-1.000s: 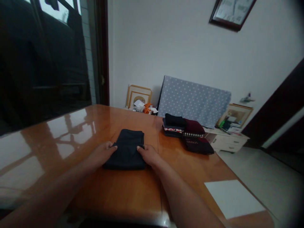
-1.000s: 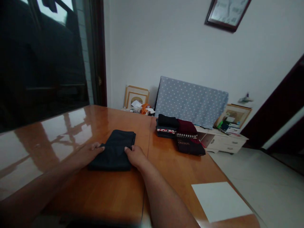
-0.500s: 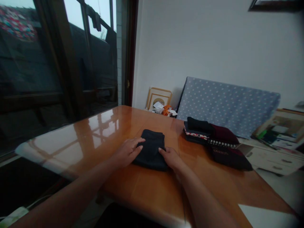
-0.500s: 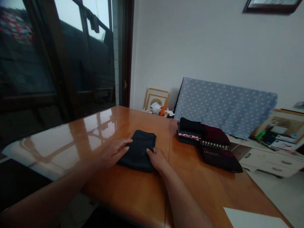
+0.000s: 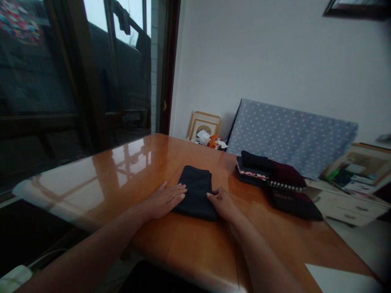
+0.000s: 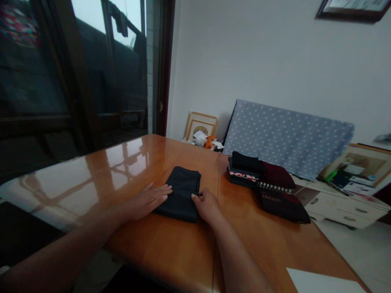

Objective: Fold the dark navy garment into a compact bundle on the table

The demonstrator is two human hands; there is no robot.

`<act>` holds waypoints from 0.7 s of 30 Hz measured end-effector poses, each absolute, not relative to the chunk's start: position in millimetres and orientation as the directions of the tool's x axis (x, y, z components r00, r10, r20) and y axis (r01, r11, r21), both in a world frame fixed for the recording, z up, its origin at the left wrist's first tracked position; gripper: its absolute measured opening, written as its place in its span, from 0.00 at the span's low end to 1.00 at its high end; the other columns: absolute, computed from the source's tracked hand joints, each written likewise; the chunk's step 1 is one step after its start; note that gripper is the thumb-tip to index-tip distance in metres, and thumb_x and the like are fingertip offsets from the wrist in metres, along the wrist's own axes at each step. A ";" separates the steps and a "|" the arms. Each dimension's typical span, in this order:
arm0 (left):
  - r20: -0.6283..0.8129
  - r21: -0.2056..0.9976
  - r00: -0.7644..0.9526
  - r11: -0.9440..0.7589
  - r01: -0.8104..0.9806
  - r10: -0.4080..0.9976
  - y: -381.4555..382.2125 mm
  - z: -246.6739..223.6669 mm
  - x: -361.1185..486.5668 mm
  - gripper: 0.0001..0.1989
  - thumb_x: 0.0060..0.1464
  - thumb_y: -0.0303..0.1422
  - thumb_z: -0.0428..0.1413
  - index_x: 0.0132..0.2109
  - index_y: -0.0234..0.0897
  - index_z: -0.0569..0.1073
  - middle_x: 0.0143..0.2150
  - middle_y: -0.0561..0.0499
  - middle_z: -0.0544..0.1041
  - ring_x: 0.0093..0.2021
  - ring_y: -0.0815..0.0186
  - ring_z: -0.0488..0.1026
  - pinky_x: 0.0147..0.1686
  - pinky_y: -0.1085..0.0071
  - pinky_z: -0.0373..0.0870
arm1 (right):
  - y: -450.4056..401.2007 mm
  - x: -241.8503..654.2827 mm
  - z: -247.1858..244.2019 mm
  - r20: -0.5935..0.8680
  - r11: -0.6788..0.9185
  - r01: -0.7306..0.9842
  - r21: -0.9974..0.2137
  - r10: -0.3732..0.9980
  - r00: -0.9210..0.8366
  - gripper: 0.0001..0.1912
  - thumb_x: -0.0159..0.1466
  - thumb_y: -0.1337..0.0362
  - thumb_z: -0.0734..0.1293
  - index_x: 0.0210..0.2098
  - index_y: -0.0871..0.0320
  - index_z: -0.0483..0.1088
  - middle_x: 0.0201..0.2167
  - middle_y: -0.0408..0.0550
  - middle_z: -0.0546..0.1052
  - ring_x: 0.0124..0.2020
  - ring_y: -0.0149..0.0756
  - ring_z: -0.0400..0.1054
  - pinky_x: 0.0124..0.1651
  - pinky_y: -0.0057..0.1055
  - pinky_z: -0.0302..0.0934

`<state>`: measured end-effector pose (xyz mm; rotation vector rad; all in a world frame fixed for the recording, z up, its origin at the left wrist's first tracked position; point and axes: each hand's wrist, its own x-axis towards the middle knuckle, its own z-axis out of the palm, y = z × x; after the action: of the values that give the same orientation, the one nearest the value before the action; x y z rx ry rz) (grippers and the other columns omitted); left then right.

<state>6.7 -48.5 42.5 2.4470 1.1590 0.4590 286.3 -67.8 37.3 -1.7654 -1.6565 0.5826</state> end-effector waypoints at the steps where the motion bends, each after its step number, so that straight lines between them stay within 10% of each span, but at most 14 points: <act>1: 0.127 0.479 0.605 -0.582 0.657 0.786 -48.3 42.3 6.9 0.27 0.68 0.50 0.35 0.67 0.52 0.63 0.71 0.52 0.60 0.72 0.62 0.51 0.69 0.53 0.31 | -68.2 289.6 38.4 0.138 0.010 0.745 -0.667 0.984 0.110 0.17 0.62 0.50 0.67 0.40 0.57 0.69 0.28 0.47 0.76 0.30 0.39 0.71 0.30 0.31 0.58; 21: 0.196 0.485 0.540 -0.560 0.672 0.818 -49.7 36.1 5.2 0.30 0.65 0.53 0.43 0.67 0.46 0.62 0.71 0.46 0.58 0.71 0.56 0.53 0.69 0.49 0.41 | -63.9 282.6 30.9 0.380 0.318 0.786 -0.530 0.918 -0.116 0.19 0.63 0.58 0.65 0.53 0.54 0.71 0.50 0.52 0.75 0.53 0.43 0.68 0.58 0.41 0.60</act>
<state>5.2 -49.7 36.1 2.4290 1.2262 0.5776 282.6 -63.9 30.9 -1.5027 -1.9334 0.2581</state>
